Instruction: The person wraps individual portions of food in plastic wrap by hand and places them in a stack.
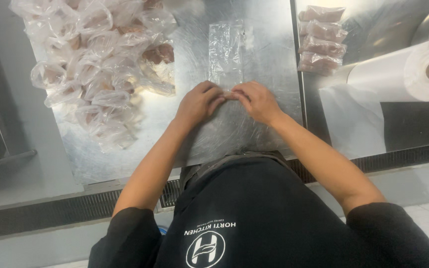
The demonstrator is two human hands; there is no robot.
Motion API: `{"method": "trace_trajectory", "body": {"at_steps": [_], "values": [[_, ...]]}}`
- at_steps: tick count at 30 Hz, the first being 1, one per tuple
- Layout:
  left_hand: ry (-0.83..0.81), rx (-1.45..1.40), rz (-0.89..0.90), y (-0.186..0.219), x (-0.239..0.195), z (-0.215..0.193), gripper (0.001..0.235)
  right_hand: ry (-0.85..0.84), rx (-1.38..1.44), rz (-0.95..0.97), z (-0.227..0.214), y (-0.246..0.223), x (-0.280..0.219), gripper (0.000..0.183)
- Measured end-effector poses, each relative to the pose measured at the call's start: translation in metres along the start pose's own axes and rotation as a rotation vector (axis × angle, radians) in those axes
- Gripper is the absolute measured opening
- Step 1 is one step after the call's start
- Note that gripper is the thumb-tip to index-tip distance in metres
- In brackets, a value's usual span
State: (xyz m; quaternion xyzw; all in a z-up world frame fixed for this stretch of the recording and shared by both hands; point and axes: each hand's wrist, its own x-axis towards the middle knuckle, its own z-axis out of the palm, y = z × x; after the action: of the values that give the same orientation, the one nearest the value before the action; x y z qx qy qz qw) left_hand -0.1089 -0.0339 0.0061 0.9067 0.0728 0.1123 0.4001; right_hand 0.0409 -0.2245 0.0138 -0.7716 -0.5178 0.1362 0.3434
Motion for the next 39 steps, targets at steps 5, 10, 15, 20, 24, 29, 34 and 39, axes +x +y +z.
{"method": "trace_trajectory", "body": {"at_steps": [5,10,15,20,24,29,34,39], "values": [[0.243,0.068,-0.027,-0.003,0.016,0.013,0.011,0.027,-0.049,-0.019,-0.006,-0.006,0.008,0.026],[0.239,0.123,0.088,0.003,0.015,0.007,0.02,0.018,-0.176,-0.058,-0.007,-0.005,0.013,0.034],[0.096,0.148,0.147,-0.003,0.006,-0.002,0.022,-0.024,-0.232,-0.002,-0.003,0.004,0.017,0.023],[0.155,0.055,0.027,-0.017,0.02,0.003,0.012,0.069,-0.136,-0.076,-0.007,0.001,0.026,0.024],[0.16,0.072,-0.098,-0.021,0.038,0.007,0.012,0.003,-0.122,-0.063,-0.012,-0.007,0.037,0.026],[0.378,0.147,-0.075,-0.023,0.085,0.011,0.033,-0.015,-0.134,-0.051,-0.013,-0.007,0.043,0.015],[0.368,0.254,-0.094,-0.027,0.165,0.021,0.041,-0.019,-0.125,-0.071,-0.013,0.0,0.045,0.012],[0.104,-0.057,-0.58,-0.043,0.212,0.01,0.025,-0.06,-0.125,-0.051,-0.014,0.0,0.046,0.013]]}}
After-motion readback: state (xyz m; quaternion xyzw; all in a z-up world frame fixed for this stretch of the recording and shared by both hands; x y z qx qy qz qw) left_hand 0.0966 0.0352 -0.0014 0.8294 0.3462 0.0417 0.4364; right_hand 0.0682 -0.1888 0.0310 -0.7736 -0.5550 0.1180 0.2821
